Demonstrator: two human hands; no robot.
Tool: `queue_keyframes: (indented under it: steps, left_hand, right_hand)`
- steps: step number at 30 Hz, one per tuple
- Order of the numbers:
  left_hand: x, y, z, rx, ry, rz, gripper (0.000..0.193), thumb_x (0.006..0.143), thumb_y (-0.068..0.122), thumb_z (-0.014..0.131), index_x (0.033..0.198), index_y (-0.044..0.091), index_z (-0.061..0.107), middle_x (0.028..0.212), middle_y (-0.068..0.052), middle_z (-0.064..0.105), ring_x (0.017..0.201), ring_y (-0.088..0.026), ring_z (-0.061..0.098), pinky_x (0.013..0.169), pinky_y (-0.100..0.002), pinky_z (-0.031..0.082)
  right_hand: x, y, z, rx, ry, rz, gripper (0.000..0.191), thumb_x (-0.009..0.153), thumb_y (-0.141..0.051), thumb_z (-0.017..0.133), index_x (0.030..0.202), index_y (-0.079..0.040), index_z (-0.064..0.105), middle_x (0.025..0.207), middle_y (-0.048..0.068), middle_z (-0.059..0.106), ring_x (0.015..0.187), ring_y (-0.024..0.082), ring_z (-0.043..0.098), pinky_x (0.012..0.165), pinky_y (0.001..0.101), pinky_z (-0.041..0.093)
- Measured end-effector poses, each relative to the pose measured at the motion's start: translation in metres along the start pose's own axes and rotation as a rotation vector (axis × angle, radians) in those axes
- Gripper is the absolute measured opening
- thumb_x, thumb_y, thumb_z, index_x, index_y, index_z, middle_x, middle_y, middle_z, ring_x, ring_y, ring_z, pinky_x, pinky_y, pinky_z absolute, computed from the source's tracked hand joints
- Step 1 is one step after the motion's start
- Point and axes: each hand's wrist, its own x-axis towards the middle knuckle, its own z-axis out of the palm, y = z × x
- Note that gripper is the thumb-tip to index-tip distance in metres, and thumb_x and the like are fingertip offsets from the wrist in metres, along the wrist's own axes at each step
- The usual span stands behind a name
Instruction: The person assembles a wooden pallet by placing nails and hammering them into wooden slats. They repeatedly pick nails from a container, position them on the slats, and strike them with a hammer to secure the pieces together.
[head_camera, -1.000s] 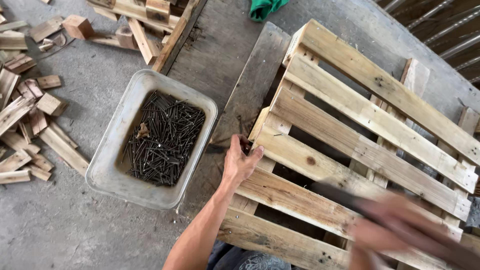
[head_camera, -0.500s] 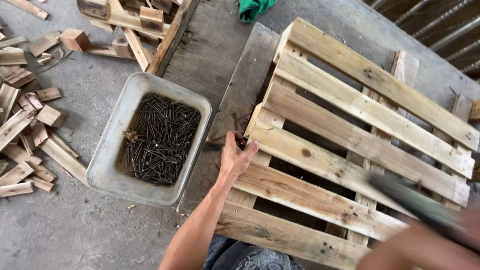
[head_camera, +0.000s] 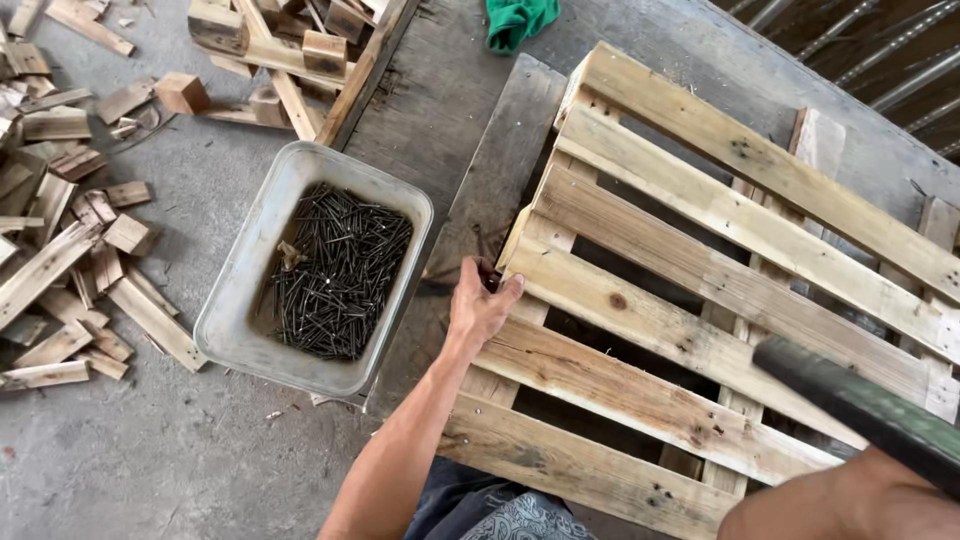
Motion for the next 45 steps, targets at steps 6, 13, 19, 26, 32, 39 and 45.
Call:
queue_keyframes:
  steps: [6,13,19,26,32,39,45]
  left_hand:
    - [-0.001,-0.005,-0.006,-0.027,-0.018,0.085,0.056,0.08,0.042,0.083,0.108,0.005,0.052,0.095,-0.011,0.069,0.083,-0.021,0.066,0.073,-0.039,0.054]
    - [-0.005,0.007,-0.003,-0.018,0.026,0.079,0.055,0.082,0.041,0.081,0.109,0.004,0.052,0.094,-0.013,0.071,0.085,-0.023,0.065,0.079,-0.04,0.054]
    - [0.002,-0.001,0.0,0.054,-0.002,0.01,0.055,0.084,0.043,0.079,0.11,0.004,0.05,0.094,-0.015,0.069,0.085,-0.025,0.064,0.079,-0.042,0.053]
    - [0.006,-0.001,-0.005,-0.083,-0.029,0.274,0.059,0.082,0.039,0.081,0.116,0.003,0.05,0.103,-0.014,0.068,0.093,-0.027,0.065,0.081,-0.044,0.054]
    - [0.0,0.001,0.0,-0.019,-0.004,0.114,0.058,0.085,0.042,0.082,0.106,-0.001,0.05,0.097,-0.018,0.068,0.088,-0.028,0.06,0.081,-0.043,0.054]
    - [0.004,0.003,-0.001,-0.01,0.022,0.172,0.059,0.083,0.044,0.082,0.11,0.0,0.053,0.1,-0.016,0.072,0.09,-0.024,0.064,0.082,-0.039,0.054]
    - [0.002,0.011,-0.004,-0.078,-0.012,0.14,0.062,0.083,0.042,0.081,0.116,0.0,0.05,0.099,-0.014,0.069,0.084,-0.023,0.062,0.074,-0.04,0.053]
  right_hand:
    - [-0.087,0.067,0.058,-0.78,-1.036,0.85,0.033,0.098,-0.032,0.063,0.116,-0.008,0.051,0.062,0.014,0.061,0.051,0.028,0.061,0.046,0.042,0.044]
    - [-0.045,0.058,-0.009,0.107,-0.419,0.639,0.021,0.098,-0.03,0.062,0.111,-0.016,0.055,0.07,-0.007,0.05,0.053,0.003,0.044,0.042,0.0171,0.038]
    - [0.025,-0.032,0.053,0.048,-0.056,-0.026,0.029,0.099,-0.03,0.062,0.117,-0.01,0.055,0.069,0.003,0.058,0.056,0.012,0.054,0.045,0.0265,0.042]
    - [-0.102,0.097,0.027,-0.677,-0.934,0.811,0.035,0.1,-0.03,0.064,0.122,-0.004,0.059,0.071,0.008,0.065,0.059,0.019,0.063,0.049,0.0345,0.046]
    - [-0.014,0.028,-0.041,0.149,-0.176,0.379,0.028,0.105,-0.032,0.066,0.117,-0.009,0.054,0.075,0.001,0.053,0.057,0.008,0.051,0.047,0.0232,0.041]
    - [-0.04,0.014,0.064,-0.627,-0.822,0.557,0.041,0.104,-0.038,0.057,0.133,-0.011,0.045,0.072,0.004,0.063,0.052,0.013,0.059,0.041,0.029,0.049]
    - [-0.103,0.097,-0.023,-0.637,-0.906,1.035,0.036,0.101,-0.04,0.058,0.107,-0.005,0.054,0.068,0.003,0.062,0.049,0.013,0.057,0.039,0.0304,0.049]
